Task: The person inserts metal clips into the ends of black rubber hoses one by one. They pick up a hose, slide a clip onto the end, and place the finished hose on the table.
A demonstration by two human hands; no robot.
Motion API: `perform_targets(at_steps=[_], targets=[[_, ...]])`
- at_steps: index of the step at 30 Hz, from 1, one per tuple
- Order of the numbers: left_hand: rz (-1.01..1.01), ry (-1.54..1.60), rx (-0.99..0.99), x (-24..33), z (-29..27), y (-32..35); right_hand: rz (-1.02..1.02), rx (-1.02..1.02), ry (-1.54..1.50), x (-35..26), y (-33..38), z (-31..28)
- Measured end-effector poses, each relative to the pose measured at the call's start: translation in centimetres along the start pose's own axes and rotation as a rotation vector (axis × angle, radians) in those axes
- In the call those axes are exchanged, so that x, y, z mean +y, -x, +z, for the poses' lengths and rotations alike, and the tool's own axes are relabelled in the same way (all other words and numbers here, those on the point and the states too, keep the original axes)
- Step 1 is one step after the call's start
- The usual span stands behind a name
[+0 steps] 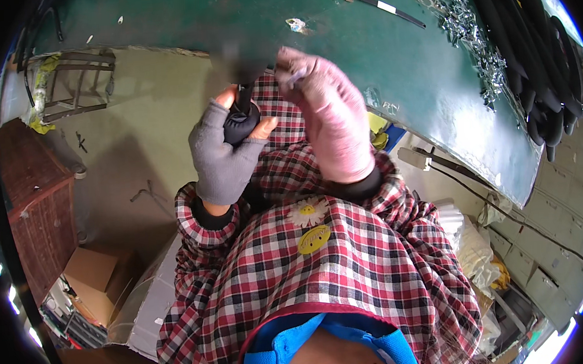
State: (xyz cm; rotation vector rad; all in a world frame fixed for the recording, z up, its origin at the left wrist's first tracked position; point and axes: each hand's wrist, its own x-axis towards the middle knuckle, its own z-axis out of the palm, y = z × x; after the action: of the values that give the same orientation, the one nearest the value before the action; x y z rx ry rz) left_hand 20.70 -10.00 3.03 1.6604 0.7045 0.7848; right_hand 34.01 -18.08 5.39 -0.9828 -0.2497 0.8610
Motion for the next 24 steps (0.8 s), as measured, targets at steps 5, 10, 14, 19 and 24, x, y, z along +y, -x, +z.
perform_targets(at_steps=[5,10,14,19,24], targets=[[0.055,-0.14,-0.013,-0.5,0.8,0.5,0.201,-0.196,0.114,-2.6,-3.0,-0.9],[0.145,-0.288,0.016,-0.5,1.3,0.7,0.371,-0.281,0.082,-2.7,-3.5,-1.6],[0.221,-0.413,0.02,-0.3,1.6,0.7,0.402,-0.282,-0.015,-2.1,-3.5,-2.2],[0.284,-0.528,0.024,-0.4,2.1,0.5,0.389,-0.247,-0.197,-1.0,-2.6,-2.4],[0.292,-0.551,0.022,-0.8,2.6,0.1,0.358,-0.286,-0.24,0.7,-2.8,-3.7]])
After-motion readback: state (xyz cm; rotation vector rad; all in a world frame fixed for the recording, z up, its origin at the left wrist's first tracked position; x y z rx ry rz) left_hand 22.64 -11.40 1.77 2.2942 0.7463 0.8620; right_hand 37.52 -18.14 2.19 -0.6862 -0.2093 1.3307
